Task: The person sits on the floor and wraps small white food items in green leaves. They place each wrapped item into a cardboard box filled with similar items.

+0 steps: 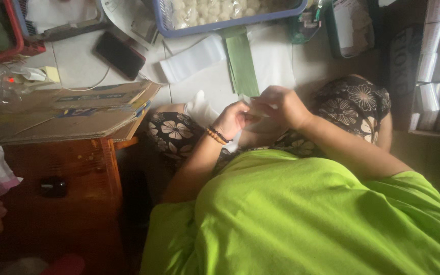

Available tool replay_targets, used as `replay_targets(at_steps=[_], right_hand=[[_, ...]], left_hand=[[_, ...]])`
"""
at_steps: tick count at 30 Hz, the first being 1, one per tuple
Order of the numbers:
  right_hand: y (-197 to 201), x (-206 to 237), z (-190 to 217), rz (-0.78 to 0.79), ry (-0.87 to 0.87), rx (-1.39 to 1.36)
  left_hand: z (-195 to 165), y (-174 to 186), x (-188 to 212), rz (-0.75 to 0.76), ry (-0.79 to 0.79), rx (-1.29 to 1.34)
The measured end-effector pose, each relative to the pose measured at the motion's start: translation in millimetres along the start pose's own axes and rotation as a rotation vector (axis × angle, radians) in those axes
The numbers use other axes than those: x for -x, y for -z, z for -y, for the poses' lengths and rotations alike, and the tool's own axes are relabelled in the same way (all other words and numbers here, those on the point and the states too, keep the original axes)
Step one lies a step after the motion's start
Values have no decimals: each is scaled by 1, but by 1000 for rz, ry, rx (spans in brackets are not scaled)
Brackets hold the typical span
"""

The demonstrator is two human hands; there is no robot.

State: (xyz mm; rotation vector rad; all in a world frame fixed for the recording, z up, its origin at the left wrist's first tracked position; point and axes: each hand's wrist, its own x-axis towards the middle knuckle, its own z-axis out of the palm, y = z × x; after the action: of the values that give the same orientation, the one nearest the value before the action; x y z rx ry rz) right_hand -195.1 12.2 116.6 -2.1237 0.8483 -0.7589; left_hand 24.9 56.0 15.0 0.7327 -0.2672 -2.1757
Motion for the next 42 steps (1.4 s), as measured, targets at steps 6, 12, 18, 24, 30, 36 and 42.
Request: replay_targets(at_steps=[6,12,18,24,30,36,42], right_hand=[[1,0,18,-2,332,365],[-7,-3,-5,-93,-171,6],[1,-3,-31,-210,-521,-586],[1,1,-43,-255,-572,-602],[-5,-2,-49,-259,-597,-709],[-2,1,-52,-291,-602,-727],[1,1,-52,-282,-651,-748]], left_hand=[[-3,-3,-6,-93,68,89],[-24,-28,-11,-17,114,31],[-65,-17,-38,-431,-117,-179],[-157,37,-47,-742,-565,25],[-199,25,-76,-997,-819,-149],[-203,-8,-90,-1731,-1030,-934],[-240,31,-84,-1613,-845,-480]])
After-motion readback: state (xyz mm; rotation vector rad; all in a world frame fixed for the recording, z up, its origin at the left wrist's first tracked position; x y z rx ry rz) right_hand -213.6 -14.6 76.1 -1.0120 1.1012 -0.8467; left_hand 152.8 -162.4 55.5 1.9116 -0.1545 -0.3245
